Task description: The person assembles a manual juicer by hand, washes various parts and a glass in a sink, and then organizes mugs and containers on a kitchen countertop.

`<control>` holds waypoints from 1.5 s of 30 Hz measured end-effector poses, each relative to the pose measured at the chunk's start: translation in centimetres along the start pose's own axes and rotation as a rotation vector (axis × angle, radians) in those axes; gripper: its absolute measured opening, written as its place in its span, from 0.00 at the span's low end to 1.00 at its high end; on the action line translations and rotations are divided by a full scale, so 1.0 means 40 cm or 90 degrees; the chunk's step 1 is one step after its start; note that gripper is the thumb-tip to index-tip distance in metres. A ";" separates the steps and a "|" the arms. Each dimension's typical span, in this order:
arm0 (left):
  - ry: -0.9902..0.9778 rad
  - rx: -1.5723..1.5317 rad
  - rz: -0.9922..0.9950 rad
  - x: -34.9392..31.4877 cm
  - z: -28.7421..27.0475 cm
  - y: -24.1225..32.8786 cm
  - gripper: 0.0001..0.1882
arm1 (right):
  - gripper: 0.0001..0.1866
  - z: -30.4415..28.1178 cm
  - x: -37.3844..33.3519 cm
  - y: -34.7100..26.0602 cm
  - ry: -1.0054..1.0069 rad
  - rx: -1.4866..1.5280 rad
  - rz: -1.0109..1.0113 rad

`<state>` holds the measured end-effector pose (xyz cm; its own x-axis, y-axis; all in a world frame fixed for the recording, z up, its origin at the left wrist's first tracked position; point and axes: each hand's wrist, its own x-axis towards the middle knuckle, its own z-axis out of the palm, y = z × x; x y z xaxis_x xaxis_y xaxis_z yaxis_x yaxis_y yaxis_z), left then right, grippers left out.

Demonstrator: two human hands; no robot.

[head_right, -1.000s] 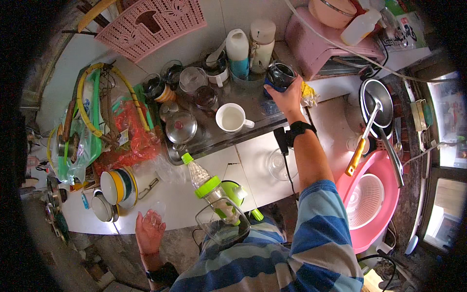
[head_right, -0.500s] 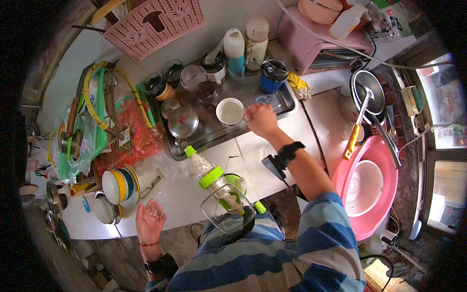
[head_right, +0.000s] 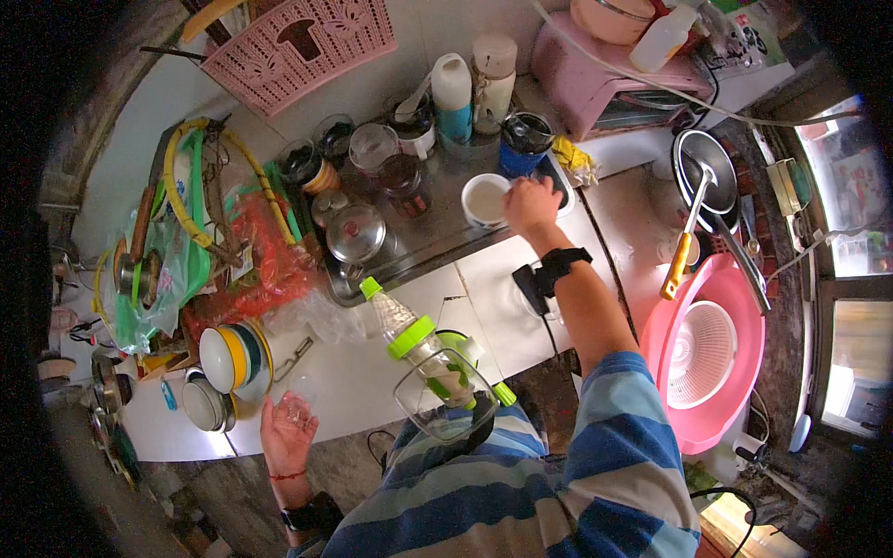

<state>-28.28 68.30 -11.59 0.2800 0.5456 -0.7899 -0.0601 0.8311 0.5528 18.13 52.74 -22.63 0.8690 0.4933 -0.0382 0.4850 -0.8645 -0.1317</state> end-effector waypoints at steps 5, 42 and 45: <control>0.005 0.005 -0.008 -0.002 0.010 -0.002 0.18 | 0.14 -0.029 0.021 0.077 -0.001 -0.063 0.014; -0.119 0.019 -0.022 0.027 0.039 0.027 0.20 | 0.19 -0.179 -0.510 0.025 -0.228 0.370 -0.174; -0.206 0.075 -0.048 0.006 0.088 0.033 0.21 | 0.15 -0.269 -0.420 -0.019 -0.132 0.492 -0.202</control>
<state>-24.92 69.14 -10.09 0.5695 0.4050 -0.7153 0.0780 0.8396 0.5375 4.20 44.08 -11.23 0.6320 0.7730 -0.0562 0.4332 -0.4124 -0.8014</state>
